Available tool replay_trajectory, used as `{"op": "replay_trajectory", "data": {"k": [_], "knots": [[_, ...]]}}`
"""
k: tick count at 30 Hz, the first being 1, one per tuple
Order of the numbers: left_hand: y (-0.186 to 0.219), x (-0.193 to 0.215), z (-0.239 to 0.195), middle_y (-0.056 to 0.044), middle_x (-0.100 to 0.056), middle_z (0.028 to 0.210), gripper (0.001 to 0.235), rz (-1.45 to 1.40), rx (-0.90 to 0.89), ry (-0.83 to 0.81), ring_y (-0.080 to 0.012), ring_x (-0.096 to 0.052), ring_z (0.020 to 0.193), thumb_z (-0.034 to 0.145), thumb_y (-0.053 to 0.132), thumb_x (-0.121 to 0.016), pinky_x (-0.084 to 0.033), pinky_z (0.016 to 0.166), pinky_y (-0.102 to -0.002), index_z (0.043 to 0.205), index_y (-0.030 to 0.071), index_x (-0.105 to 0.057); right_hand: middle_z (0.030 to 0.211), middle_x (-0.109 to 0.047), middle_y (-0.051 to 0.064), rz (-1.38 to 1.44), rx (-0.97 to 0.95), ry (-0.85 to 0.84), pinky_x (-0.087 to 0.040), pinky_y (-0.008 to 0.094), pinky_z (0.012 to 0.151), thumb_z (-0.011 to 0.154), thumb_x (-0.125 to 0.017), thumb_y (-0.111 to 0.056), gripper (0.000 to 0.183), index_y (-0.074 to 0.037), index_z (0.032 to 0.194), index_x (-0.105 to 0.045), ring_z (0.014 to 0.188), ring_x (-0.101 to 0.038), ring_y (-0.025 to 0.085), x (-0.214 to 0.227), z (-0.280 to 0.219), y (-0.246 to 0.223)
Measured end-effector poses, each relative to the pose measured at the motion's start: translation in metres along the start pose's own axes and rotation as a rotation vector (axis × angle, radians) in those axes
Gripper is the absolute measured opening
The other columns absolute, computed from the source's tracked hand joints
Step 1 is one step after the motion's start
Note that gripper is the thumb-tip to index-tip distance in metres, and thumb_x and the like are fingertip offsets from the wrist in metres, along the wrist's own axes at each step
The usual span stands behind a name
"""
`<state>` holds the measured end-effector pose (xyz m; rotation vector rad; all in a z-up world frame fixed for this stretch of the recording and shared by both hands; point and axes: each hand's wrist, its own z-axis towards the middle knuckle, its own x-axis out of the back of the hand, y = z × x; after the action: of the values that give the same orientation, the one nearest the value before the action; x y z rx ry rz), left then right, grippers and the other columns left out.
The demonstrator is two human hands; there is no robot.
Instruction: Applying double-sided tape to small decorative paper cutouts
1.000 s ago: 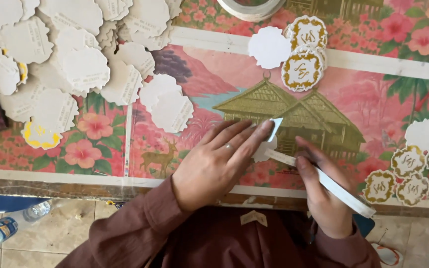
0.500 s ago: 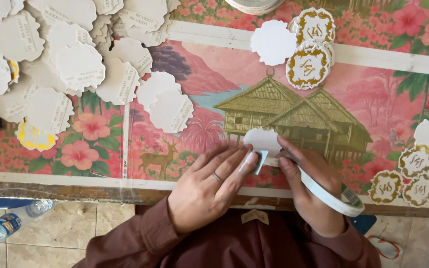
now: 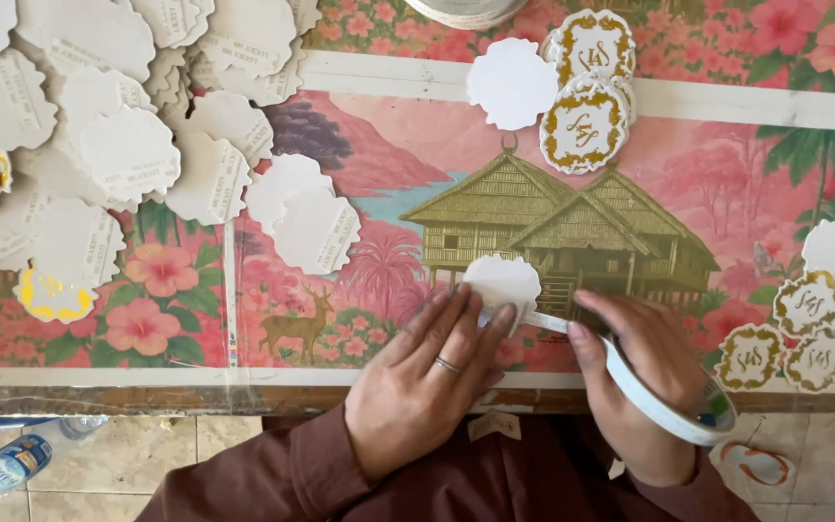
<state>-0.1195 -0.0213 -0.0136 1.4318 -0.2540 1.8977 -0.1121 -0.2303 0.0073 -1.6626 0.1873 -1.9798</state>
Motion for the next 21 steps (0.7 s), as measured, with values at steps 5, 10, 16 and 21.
{"op": "replay_trajectory", "data": {"k": [5,10,16,21], "knots": [[0.011,-0.01,0.002,-0.02,-0.053,0.129,0.047,0.178,0.014,-0.077,-0.0305,-0.055,0.122,0.102,0.03,-0.039,-0.041,0.108,-0.039,0.136,-0.002,-0.044,0.094,-0.066,0.013,-0.015,0.329,0.128,-0.048,0.04,0.075,0.088,-0.068,-0.013,0.022,0.002,0.103,-0.063,0.079,-0.058,0.026,-0.016,-0.017,0.014],[0.005,-0.01,0.006,-0.018,-0.052,0.125,0.078,0.309,-0.016,-0.16,-0.0286,-0.054,0.119,0.093,0.064,-0.047,-0.041,0.107,-0.043,0.146,0.008,-0.032,0.07,-0.068,0.007,0.206,0.516,0.045,-0.052,0.036,0.062,0.08,-0.067,-0.008,0.01,-0.005,0.084,-0.058,0.058,-0.064,0.015,0.001,-0.031,0.015],[-0.062,0.021,0.0,-0.009,-0.054,0.123,0.051,0.363,0.078,0.064,-0.018,-0.058,0.113,0.093,0.05,-0.064,-0.045,0.098,-0.042,0.135,0.021,-0.053,0.094,-0.062,0.019,0.056,0.302,0.356,-0.053,0.04,0.077,0.089,-0.065,-0.007,0.023,0.006,0.106,-0.055,0.086,-0.059,0.031,-0.013,-0.046,0.047],[-0.086,0.047,0.043,-0.004,-0.06,0.106,0.03,0.482,0.232,0.211,-0.0179,-0.064,0.094,0.1,0.01,-0.058,-0.043,0.091,-0.039,0.13,0.006,-0.057,0.087,-0.06,0.019,0.109,0.286,0.388,-0.053,0.041,0.07,0.088,-0.06,-0.001,0.015,0.008,0.1,-0.059,0.076,-0.058,0.03,-0.01,-0.031,0.032]]}}
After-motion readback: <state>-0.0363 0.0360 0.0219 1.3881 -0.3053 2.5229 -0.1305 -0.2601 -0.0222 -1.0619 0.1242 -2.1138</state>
